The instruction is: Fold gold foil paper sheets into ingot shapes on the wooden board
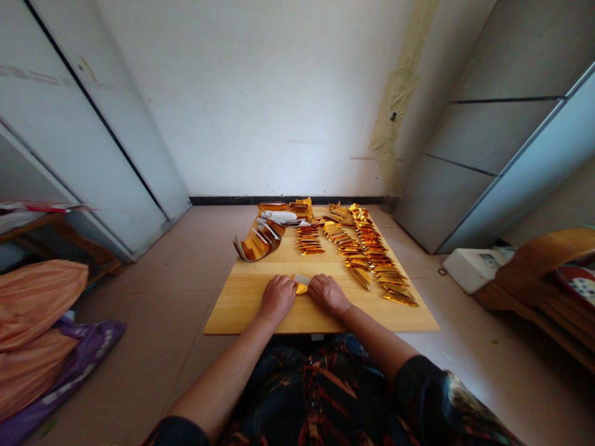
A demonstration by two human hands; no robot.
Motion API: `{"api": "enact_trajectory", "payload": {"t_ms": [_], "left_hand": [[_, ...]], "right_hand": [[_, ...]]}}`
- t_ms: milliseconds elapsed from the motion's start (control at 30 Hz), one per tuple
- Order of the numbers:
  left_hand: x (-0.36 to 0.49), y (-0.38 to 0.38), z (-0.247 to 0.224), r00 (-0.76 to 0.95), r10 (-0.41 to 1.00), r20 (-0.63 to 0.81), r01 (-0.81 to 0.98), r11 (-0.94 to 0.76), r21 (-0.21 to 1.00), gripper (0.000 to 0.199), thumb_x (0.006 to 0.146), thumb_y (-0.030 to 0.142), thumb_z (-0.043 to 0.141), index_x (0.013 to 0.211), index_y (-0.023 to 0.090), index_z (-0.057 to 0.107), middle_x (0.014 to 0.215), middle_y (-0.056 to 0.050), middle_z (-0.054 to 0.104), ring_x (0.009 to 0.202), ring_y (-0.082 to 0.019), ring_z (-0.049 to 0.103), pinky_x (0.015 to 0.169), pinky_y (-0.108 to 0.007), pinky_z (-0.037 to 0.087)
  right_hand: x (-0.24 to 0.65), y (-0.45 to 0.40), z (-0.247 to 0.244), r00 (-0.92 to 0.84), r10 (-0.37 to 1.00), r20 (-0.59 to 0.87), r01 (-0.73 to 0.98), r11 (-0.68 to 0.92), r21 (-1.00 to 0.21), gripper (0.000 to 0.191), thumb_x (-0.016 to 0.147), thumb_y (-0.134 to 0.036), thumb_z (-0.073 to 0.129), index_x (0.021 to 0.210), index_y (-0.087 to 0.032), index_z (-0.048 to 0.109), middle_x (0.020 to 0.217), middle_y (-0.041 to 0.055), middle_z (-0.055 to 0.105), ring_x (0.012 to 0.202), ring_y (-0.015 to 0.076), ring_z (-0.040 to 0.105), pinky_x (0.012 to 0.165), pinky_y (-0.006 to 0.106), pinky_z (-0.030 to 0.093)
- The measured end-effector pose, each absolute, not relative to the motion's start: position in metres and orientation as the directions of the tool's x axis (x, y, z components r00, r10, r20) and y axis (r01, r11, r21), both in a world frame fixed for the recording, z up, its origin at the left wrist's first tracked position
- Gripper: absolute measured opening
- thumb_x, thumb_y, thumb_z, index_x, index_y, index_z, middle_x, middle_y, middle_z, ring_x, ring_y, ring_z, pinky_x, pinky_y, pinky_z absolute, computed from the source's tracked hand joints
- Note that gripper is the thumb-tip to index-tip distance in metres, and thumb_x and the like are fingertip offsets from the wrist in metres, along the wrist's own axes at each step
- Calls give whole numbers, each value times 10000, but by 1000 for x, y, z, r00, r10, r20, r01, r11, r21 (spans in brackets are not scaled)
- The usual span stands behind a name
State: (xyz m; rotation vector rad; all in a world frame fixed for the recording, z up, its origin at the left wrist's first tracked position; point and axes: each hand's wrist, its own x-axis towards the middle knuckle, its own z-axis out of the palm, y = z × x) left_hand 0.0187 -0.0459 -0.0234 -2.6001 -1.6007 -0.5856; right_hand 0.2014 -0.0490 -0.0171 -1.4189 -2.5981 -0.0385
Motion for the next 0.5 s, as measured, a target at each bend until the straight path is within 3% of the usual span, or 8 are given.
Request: {"api": "enact_trajectory", "payload": {"t_ms": [133, 333, 500], "left_hand": [[24, -50, -20, 340, 892, 299, 897, -403, 182, 141, 845, 266, 543, 823, 166, 640, 885, -74, 631, 897, -205, 535, 818, -329, 414], [26, -54, -21, 304, 907, 290, 908, -368, 198, 128, 844, 272, 541, 828, 178, 626, 907, -72, 624, 913, -209, 526, 825, -330, 400], [27, -53, -21, 315, 907, 278, 918, -366, 154, 208, 890, 245, 453, 801, 172, 626, 879, -71, 623, 894, -205, 527, 811, -325, 396]], "right_hand": [[201, -48, -14, -524, 836, 163, 838, 540, -76, 212, 948, -239, 421, 898, -159, 610, 894, 63, 609, 815, 162, 500, 695, 273, 305], [210, -60, -11, -650, 723, 236, 735, 677, -49, 227, 925, -369, 468, 980, -218, 629, 953, 55, 590, 901, 178, 476, 759, 298, 297], [211, -61, -13, -694, 687, 215, 712, 700, 63, 218, 949, -239, 419, 887, -192, 623, 873, 51, 593, 819, 172, 468, 719, 307, 289]]}}
